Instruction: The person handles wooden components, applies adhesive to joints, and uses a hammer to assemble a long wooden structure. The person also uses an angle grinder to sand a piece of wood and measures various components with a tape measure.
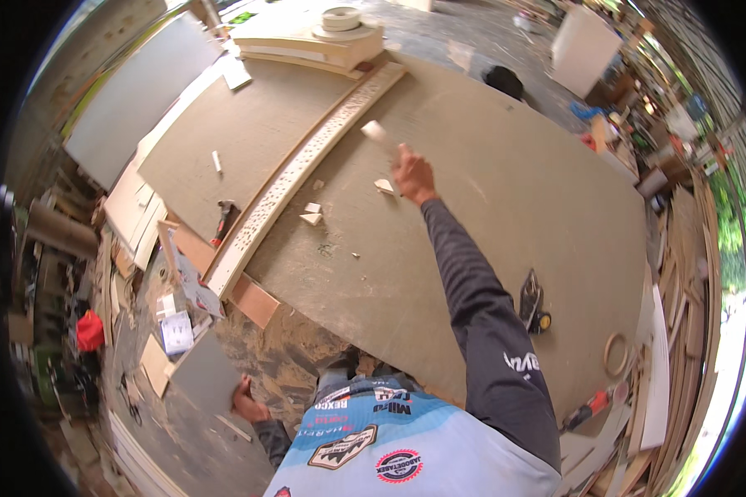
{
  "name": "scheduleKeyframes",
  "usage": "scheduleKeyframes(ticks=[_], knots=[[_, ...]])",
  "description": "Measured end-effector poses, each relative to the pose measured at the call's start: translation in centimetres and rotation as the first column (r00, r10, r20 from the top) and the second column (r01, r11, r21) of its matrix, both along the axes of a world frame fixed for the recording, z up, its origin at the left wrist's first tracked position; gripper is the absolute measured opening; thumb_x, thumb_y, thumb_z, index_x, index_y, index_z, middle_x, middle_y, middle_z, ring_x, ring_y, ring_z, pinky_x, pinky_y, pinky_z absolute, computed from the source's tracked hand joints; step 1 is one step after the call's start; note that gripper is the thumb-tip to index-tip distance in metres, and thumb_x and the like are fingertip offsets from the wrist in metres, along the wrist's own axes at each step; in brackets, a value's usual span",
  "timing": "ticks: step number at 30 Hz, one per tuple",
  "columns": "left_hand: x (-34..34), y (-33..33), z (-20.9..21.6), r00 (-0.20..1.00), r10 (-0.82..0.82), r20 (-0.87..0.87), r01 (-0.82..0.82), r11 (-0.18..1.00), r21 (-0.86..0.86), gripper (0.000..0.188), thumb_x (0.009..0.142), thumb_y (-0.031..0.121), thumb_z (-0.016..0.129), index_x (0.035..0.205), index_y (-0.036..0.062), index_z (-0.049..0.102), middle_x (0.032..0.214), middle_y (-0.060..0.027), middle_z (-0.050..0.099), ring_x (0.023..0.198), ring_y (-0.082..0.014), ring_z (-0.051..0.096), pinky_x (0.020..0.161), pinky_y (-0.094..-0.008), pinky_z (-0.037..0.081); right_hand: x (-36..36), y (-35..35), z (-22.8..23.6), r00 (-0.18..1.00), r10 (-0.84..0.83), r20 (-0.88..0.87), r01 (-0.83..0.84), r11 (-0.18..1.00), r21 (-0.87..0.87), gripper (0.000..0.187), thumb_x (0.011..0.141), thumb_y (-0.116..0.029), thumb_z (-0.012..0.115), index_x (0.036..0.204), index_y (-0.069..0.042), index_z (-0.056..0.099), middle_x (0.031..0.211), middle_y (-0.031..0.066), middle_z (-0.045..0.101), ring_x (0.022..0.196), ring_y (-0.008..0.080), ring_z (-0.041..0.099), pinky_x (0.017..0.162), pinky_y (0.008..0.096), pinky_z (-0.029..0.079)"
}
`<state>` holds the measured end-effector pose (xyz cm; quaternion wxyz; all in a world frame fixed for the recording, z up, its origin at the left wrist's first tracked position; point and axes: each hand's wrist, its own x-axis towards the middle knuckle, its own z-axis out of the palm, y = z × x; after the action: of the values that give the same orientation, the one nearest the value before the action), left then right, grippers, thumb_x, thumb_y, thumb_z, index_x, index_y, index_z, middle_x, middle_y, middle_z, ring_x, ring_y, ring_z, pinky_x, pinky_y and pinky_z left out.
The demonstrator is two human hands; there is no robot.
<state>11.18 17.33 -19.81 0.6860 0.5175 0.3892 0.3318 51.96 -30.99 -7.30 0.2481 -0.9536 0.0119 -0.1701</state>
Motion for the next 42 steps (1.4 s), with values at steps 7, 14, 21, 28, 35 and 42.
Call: scheduleKeyframes(ticks=[7, 14, 21, 28, 35, 42], knots=[[-17.0, -5.8, -2.6, 0.835, 0.483, -0.265, -0.521, 0.849, -0.092, 0.024, 0.069, -0.005, 0.058, 0.088, -0.0154, 0.067, 0.086, -0.0162, 0.068, 0.074, -0.0253, 0.067, 0.075, -0.0299, 0.056, 9.2, -3.4, -4.8, 0.984, 0.077, -0.160, -0.096, 0.989, -0.116, 0.030, 0.083, -0.018, 0.068, 0.107, -0.002, 0.059, 0.098, 0.0262, 0.068, 0.097, 0.0440, 0.066, 0.085, 0.0510, 0.054], [-33.2, -11.9, -14.2, 0.608, -0.138, -0.782, -0.030, 0.980, -0.196, 0.008, 0.067, -0.007, 0.063, 0.072, -0.0124, 0.060, 0.074, -0.0143, 0.063, 0.062, -0.0245, 0.062, 0.058, -0.0295, 0.055, 5.4, -2.9, -6.6, 0.939, 0.329, -0.103, -0.343, 0.919, -0.195, 0.029, 0.079, -0.017, 0.067, 0.101, 0.000, 0.062, 0.090, 0.0270, 0.067, 0.086, 0.0443, 0.066, 0.075, 0.0510, 0.054], [-32.9, -12.2, -17.5, 0.724, -0.177, -0.666, -0.119, 0.920, -0.373, 0.005, 0.070, -0.007, 0.064, 0.074, -0.0102, 0.062, 0.073, -0.0140, 0.063, 0.062, -0.0230, 0.061, 0.058, -0.0294, 0.055, -19.1, 9.9, -4.9, 0.631, 0.766, -0.126, -0.766, 0.640, 0.056, 0.015, 0.077, -0.010, 0.060, 0.089, 0.000, 0.057, 0.075, 0.0204, 0.061, 0.065, 0.0406, 0.064, 0.057, 0.0479, 0.053], [-31.8, -9.4, -19.0, 0.838, 0.327, -0.438, -0.418, 0.899, -0.128, 0.003, 0.074, -0.006, 0.064, 0.076, -0.0081, 0.063, 0.072, -0.0138, 0.062, 0.062, -0.0214, 0.060, 0.057, -0.0293, 0.055, -20.7, 14.9, -4.1, 0.585, 0.808, 0.071, -0.801, 0.562, 0.209, 0.034, 0.079, -0.006, 0.066, 0.111, -0.002, 0.057, 0.078, 0.0212, 0.062, 0.064, 0.0388, 0.062, 0.055, 0.0469, 0.049], [-34.4, -13.1, -19.9, 0.846, 0.242, -0.475, -0.405, 0.871, -0.278, 0.010, 0.073, -0.010, 0.062, 0.083, -0.0100, 0.063, 0.083, -0.0141, 0.063, 0.071, -0.0260, 0.063, 0.063, -0.0335, 0.060, 4.3, 10.0, -5.7, 0.954, 0.292, 0.062, -0.287, 0.955, -0.079, 0.027, 0.084, -0.016, 0.063, 0.106, -0.002, 0.059, 0.093, 0.0215, 0.068, 0.082, 0.0422, 0.068, 0.073, 0.0511, 0.056], [-37.7, -17.4, -21.4, 0.845, -0.222, -0.487, -0.231, 0.670, -0.706, 0.005, 0.079, -0.005, 0.064, 0.082, -0.0068, 0.068, 0.082, -0.0095, 0.065, 0.075, -0.0228, 0.065, 0.067, -0.0358, 0.060, 6.1, 11.3, -7.7, 0.867, 0.494, -0.072, -0.498, 0.844, -0.200, 0.023, 0.083, -0.012, 0.064, 0.102, -0.001, 0.059, 0.101, 0.0205, 0.068, 0.091, 0.0402, 0.068, 0.081, 0.0473, 0.056]])
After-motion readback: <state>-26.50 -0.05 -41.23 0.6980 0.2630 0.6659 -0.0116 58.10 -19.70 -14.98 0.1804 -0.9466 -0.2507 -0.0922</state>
